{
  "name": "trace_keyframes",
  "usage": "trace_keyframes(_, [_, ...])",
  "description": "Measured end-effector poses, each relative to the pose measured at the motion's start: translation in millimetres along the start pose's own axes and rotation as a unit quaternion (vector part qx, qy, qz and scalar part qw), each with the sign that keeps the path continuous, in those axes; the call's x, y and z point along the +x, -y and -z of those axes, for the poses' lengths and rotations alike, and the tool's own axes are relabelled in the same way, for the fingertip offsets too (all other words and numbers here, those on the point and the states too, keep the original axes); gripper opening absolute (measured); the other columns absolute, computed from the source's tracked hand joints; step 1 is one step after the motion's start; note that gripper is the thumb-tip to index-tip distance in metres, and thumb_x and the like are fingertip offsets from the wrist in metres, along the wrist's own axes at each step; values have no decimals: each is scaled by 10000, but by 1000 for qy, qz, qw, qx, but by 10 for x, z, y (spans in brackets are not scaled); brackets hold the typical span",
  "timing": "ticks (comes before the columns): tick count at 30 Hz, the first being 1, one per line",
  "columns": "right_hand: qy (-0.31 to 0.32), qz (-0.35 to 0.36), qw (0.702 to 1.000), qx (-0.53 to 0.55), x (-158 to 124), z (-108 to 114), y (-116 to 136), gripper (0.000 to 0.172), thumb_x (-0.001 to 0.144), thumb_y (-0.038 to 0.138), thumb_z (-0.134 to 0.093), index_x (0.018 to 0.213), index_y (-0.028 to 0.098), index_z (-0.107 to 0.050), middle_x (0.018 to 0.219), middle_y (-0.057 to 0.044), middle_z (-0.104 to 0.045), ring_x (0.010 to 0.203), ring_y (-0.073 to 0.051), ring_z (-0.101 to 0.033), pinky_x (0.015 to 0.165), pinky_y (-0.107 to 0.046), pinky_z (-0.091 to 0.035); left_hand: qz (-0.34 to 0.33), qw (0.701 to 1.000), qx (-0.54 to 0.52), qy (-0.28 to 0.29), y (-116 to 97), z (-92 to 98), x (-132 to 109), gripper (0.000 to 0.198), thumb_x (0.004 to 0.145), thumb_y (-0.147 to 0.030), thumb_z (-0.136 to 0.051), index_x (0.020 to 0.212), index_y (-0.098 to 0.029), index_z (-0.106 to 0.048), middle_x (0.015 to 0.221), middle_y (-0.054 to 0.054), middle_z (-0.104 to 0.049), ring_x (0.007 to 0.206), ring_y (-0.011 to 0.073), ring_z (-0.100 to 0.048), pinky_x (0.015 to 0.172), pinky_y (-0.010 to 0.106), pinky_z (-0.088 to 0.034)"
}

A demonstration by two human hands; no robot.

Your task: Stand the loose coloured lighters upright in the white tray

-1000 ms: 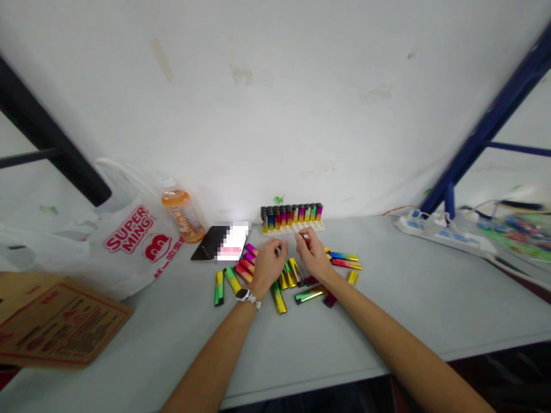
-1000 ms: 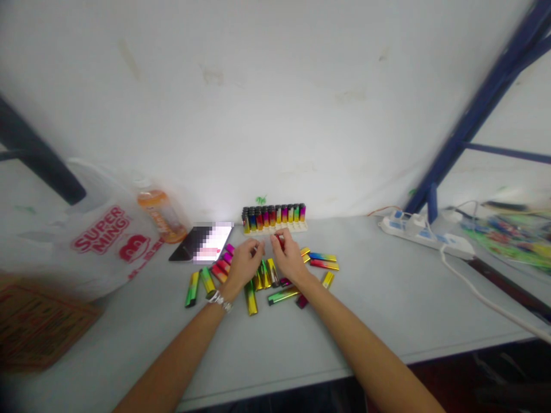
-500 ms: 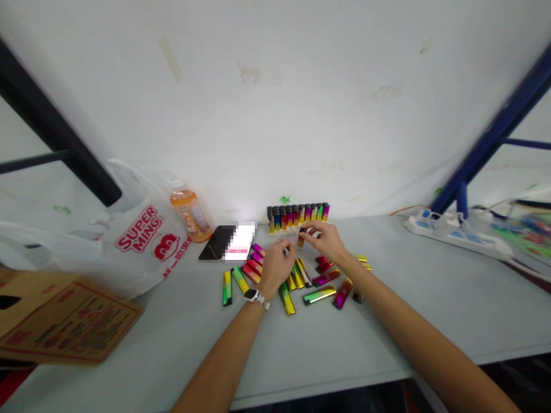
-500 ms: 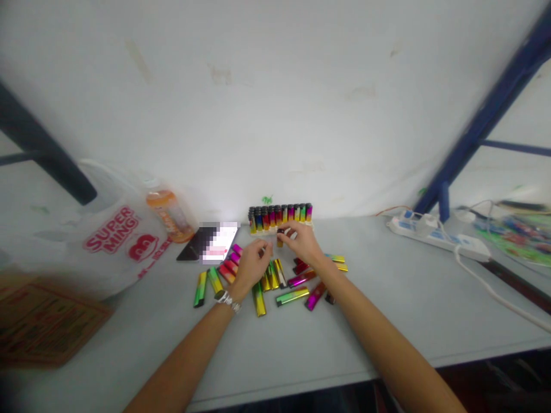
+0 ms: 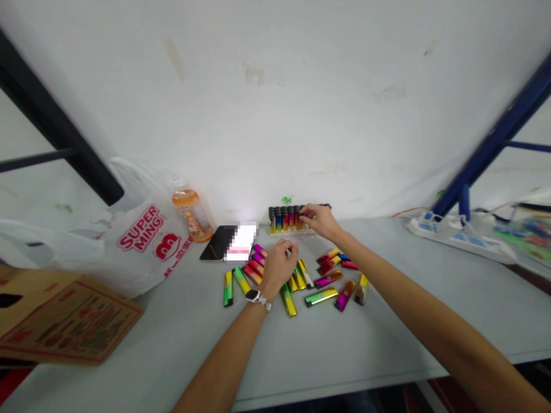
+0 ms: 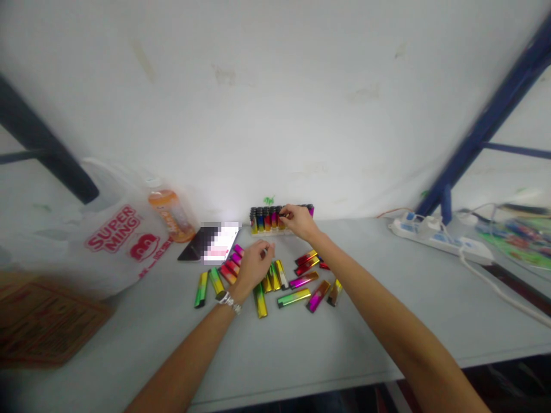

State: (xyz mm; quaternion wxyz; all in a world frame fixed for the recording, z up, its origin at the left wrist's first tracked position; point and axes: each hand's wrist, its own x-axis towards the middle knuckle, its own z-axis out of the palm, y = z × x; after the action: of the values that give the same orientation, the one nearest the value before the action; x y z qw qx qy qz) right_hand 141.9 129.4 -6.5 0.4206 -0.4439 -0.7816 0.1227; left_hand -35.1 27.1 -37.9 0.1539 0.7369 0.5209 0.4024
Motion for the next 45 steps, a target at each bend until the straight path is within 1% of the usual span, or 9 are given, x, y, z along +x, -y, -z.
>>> trace_keyframes(6, [14, -13, 1000, 12, 48, -60, -79, 163, 810, 238, -640, 945, 167, -698, 707, -12, -689, 623, -137, -628, 669, -266, -504, 0, 1000, 6, 0, 5, -6, 6, 329, 938, -326, -432, 646, -188, -489, 689, -7, -509, 612, 121, -468, 603, 261, -315])
trace_keyframes(12, [29, -8, 1000, 5, 81, -51, -38, 152, 812, 234, -641, 930, 167, -709, 733, -18, -703, 622, -131, -619, 652, -257, -496, -10, 1000, 12, 1, 14, -8, 2, 337, 941, -327, -427, 642, -188, -498, 689, 0, -524, 610, 125, -473, 604, 264, -324])
trace_keyframes(18, [15, 9, 1000, -12, 123, 27, 10, 162, 813, 237, -639, 939, 169, -717, 792, -27, -726, 680, -145, -635, 706, -269, -496, -8, 1000, 9, -1, 16, -13, 0, 330, 938, -312, -433, 644, -183, -506, 688, -1, -526, 640, 125, -483, 615, 259, -328])
trace_keyframes(25, [4, 2, 1000, -21, 129, 152, -80, 144, 802, 198, -643, 915, 158, -723, 789, -30, -731, 698, -149, -642, 720, -266, -490, -8, 1000, 5, 5, 7, -5, -2, 331, 940, -324, -428, 648, -184, -497, 695, -3, -526, 647, 124, -482, 617, 261, -322])
trace_keyframes(36, [51, -22, 998, -36, 179, 124, -163, 153, 809, 186, -655, 936, 166, -738, 840, -35, -747, 740, -161, -658, 754, -277, -500, 2, 1000, 8, 8, -19, 7, 6, 333, 938, -328, -436, 641, -189, -497, 683, -10, -507, 611, 121, -467, 606, 266, -324])
trace_keyframes(39, [59, -30, 995, -77, 176, 125, -155, 167, 834, 206, -638, 955, 170, -747, 866, -43, -730, 770, -165, -650, 776, -278, -495, 2, 1000, 12, 6, -25, 6, 5, 333, 935, -320, -440, 634, -188, -491, 679, -10, -506, 615, 122, -467, 605, 264, -322])
trace_keyframes(41, [50, -30, 989, -137, 131, 123, -122, 214, 869, 252, -604, 1006, 183, -753, 952, -71, -695, 810, -176, -641, 793, -283, -488, 1, 1000, 14, 6, -28, 6, 5, 327, 933, -310, -440, 634, -187, -490, 680, -8, -508, 619, 122, -469, 607, 262, -322])
trace_keyframes(43, [42, -33, 977, -205, 54, 118, -68, 290, 907, 312, -550, 1114, 222, -732, 1056, -95, -631, 837, -188, -627, 780, -289, -482, 1, 1000, 14, 7, -27, 7, 6, 322, 933, -305, -439, 639, -186, -495, 682, -5, -513, 622, 124, -473, 608, 261, -322])
trace_keyframes(45, [48, -41, 964, -258, -35, 110, -7, 364, 937, 345, -487, 1244, 270, -667, 1099, -103, -573, 849, -198, -615, 751, -291, -478, 0, 1000, 14, 7, -21, 5, 7, 319, 933, -305, -438, 644, -186, -502, 684, -4, -519, 620, 125, -477, 605, 262, -323])
